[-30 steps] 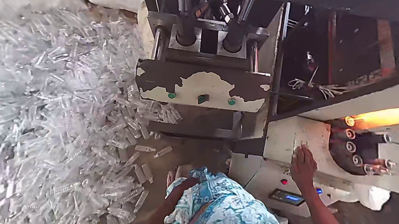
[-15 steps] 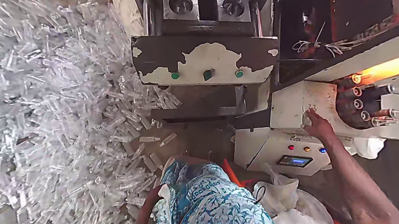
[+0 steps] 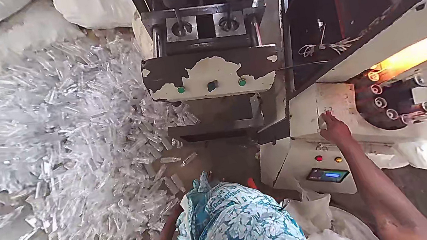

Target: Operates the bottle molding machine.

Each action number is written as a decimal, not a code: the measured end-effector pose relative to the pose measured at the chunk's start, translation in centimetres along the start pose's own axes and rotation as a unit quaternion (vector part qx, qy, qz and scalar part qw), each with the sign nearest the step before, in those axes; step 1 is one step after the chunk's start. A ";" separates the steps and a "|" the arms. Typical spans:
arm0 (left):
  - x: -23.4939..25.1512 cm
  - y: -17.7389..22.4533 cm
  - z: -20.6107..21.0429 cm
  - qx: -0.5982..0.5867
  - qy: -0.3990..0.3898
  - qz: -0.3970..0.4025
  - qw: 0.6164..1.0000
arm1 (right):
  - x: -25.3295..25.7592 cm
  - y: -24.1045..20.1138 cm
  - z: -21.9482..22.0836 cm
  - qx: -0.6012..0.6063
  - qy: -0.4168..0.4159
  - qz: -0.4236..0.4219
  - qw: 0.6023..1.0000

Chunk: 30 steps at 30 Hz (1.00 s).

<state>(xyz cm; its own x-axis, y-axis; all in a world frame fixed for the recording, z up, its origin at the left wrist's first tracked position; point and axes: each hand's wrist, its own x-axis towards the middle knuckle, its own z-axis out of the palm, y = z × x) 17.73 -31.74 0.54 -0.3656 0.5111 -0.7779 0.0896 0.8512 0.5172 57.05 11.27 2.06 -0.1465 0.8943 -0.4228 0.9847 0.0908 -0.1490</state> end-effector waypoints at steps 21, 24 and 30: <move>-0.7 -9.4 1.1 -0.151 0.114 -0.010 0.982 | -0.6 -1.0 1.6 -0.024 0.028 0.007 0.999; -0.3 -5.8 -0.6 -0.076 0.086 -0.049 0.992 | -0.7 -0.9 1.6 -0.026 0.036 0.005 0.999; -7.0 0.0 -4.0 -0.076 0.104 -0.024 0.991 | -0.5 -1.1 1.5 -0.019 0.042 0.008 0.999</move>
<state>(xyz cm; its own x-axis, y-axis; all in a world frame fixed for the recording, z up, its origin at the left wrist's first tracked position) 16.60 -35.78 7.43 -0.5513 0.4212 -0.7202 -0.0676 0.8378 0.5418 55.86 10.05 1.09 -0.1244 0.9290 -0.3485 0.9898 0.0917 -0.1090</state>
